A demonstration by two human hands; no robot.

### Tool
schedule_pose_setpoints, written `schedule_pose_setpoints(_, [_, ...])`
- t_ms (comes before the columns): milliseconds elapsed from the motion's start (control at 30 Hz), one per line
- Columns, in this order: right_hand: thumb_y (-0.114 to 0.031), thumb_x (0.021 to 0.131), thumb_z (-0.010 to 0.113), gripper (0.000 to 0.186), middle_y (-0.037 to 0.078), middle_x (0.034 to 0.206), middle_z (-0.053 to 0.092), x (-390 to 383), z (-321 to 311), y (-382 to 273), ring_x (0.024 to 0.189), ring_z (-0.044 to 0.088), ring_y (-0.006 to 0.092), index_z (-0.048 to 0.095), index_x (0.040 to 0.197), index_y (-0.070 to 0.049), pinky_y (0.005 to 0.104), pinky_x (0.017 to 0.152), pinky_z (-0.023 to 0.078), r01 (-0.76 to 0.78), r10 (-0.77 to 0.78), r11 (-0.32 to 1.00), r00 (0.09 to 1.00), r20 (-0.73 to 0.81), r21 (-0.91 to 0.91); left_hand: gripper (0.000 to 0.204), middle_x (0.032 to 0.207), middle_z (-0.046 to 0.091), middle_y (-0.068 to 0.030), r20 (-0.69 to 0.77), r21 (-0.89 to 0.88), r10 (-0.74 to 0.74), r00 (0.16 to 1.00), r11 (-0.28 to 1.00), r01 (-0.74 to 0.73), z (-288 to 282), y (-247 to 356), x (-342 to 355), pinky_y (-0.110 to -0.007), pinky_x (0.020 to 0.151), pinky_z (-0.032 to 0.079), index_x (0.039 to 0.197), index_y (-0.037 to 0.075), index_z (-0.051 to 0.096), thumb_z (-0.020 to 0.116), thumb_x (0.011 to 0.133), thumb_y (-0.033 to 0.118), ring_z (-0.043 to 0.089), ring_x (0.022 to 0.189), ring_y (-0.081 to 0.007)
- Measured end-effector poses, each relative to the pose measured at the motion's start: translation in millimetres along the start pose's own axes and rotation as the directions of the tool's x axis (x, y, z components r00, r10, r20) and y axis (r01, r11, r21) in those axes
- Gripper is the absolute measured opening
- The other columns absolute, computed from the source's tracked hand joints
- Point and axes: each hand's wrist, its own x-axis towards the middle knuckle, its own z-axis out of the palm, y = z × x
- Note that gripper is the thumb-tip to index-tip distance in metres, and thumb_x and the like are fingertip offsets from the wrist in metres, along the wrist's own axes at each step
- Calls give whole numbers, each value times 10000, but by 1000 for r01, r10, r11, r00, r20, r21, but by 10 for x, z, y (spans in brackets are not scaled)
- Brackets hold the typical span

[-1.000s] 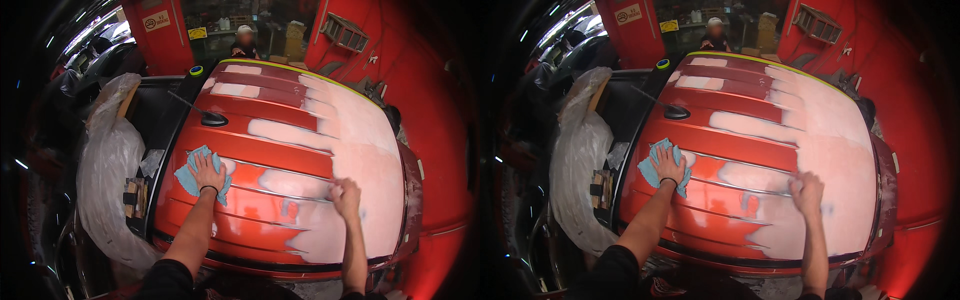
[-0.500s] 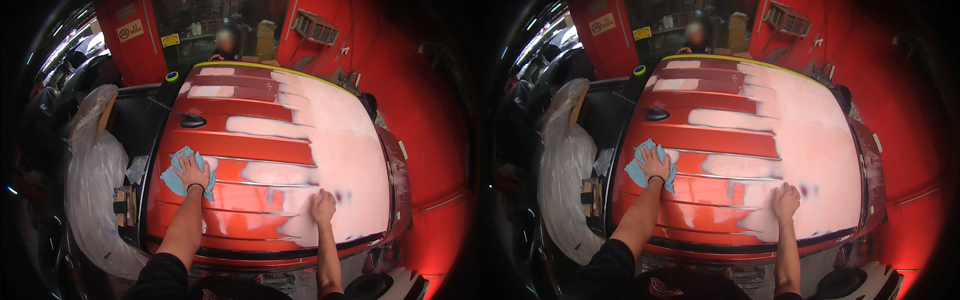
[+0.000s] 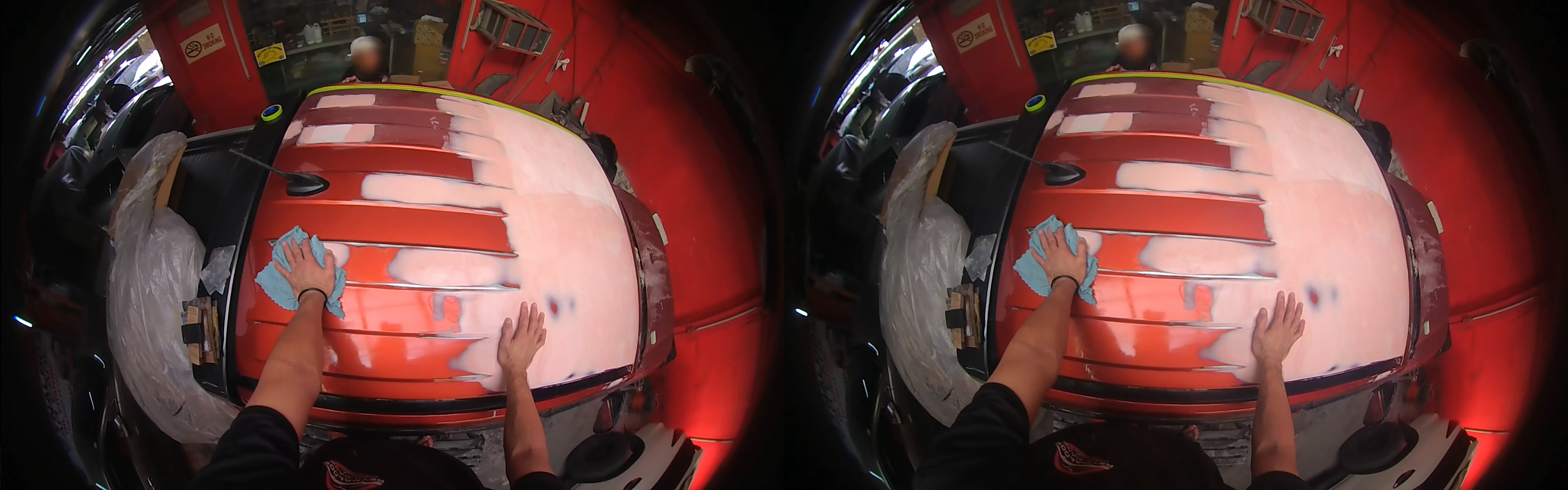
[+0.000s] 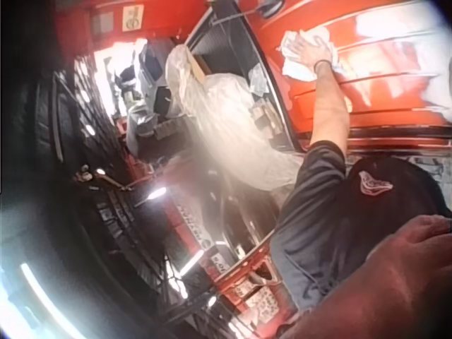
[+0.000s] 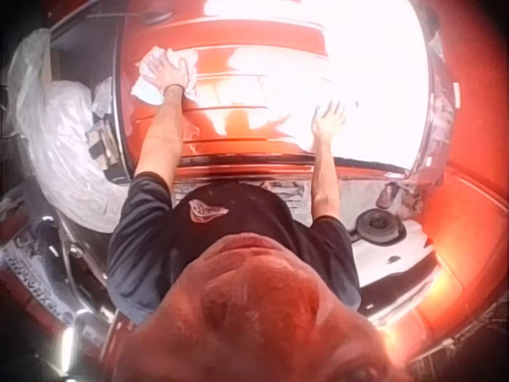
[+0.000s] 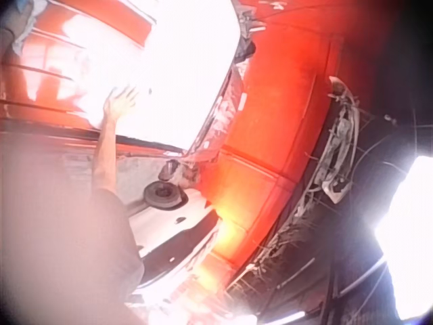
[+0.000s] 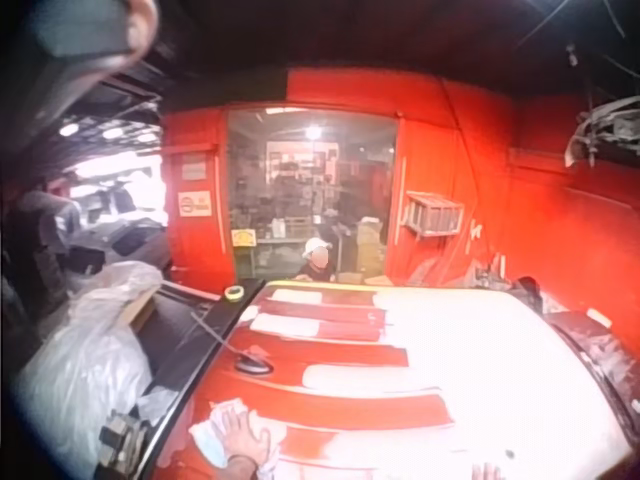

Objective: The person sands the red car's body panels using sanding blocks and scrapers, then wipes the surfaces and the rear window with a cloth and water from a bucket.

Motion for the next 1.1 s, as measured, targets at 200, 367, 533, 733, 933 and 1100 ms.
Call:
schedule_pose_setpoints(200, [-410, 1018, 563, 651, 119, 1703, 363, -4, 0, 15, 1594, 251, 385, 445, 1615, -179, 627, 1263, 170, 2, -2, 1000, 1000, -7, 15, 792, 1732, 290, -190, 12, 15, -2, 1000, 1000, 2, -8, 12, 1, -667, 1284, -11, 1603, 76, 423, 495, 972, 549, 110, 1645, -355])
schedule_pose_setpoints(367, [-414, 1018, 564, 652, 119, 1701, 369, 4, 4, 21, 1595, 248, 385, 448, 1615, -179, 628, 1265, 164, 1, -1, 1000, 1000, -7, 21, 788, 1734, 285, -189, 3, 13, -2, 1000, 1000, 2, -13, 24, 4, -665, 1284, -13, 1601, 75, 423, 504, 971, 543, 110, 1645, -359])
schedule_pose_setpoints(533, [-426, 1020, 561, 658, 118, 1704, 366, 11, 14, 53, 1601, 241, 377, 443, 1619, -181, 616, 1270, 159, -5, 5, 1000, 1000, -8, 1, 778, 1733, 285, -191, 3, -15, 5, 1000, 1000, -5, -24, 45, -12, -666, 1284, -13, 1598, 77, 425, 506, 974, 535, 113, 1644, -362])
schedule_pose_setpoints(733, [-428, 1021, 561, 662, 119, 1704, 365, 1, 4, 15, 1603, 241, 371, 436, 1622, -182, 614, 1271, 160, -1, 1, 1000, 1000, -8, 11, 778, 1731, 288, -192, -9, -5, 4, 1000, 1000, -4, 12, -6, -1, -664, 1285, -10, 1599, 83, 421, 505, 976, 542, 113, 1644, -363])
schedule_pose_setpoints(933, [-428, 1017, 568, 675, 121, 1712, 350, -30, 29, -1, 1602, 242, 374, 420, 1630, -185, 616, 1269, 157, -2, 2, 1000, 1000, 8, 6, 778, 1732, 287, -188, 2, 7, -1, 1000, 1000, 1, -14, -34, -2, -664, 1286, -3, 1600, 94, 428, 507, 977, 554, 116, 1644, -358])
schedule_pose_setpoints(1100, [-429, 986, 609, 525, 126, 1530, 578, 352, -239, -23, 1471, 457, 358, 650, 1443, -175, 647, 1193, 268, -85, 81, 993, 995, 52, 81, 779, 1735, 287, -181, -23, 77, -6, 1000, 997, 8, -23, 40, 24, -682, 1279, 21, 1611, 101, 417, 511, 986, 556, 128, 1644, -352])
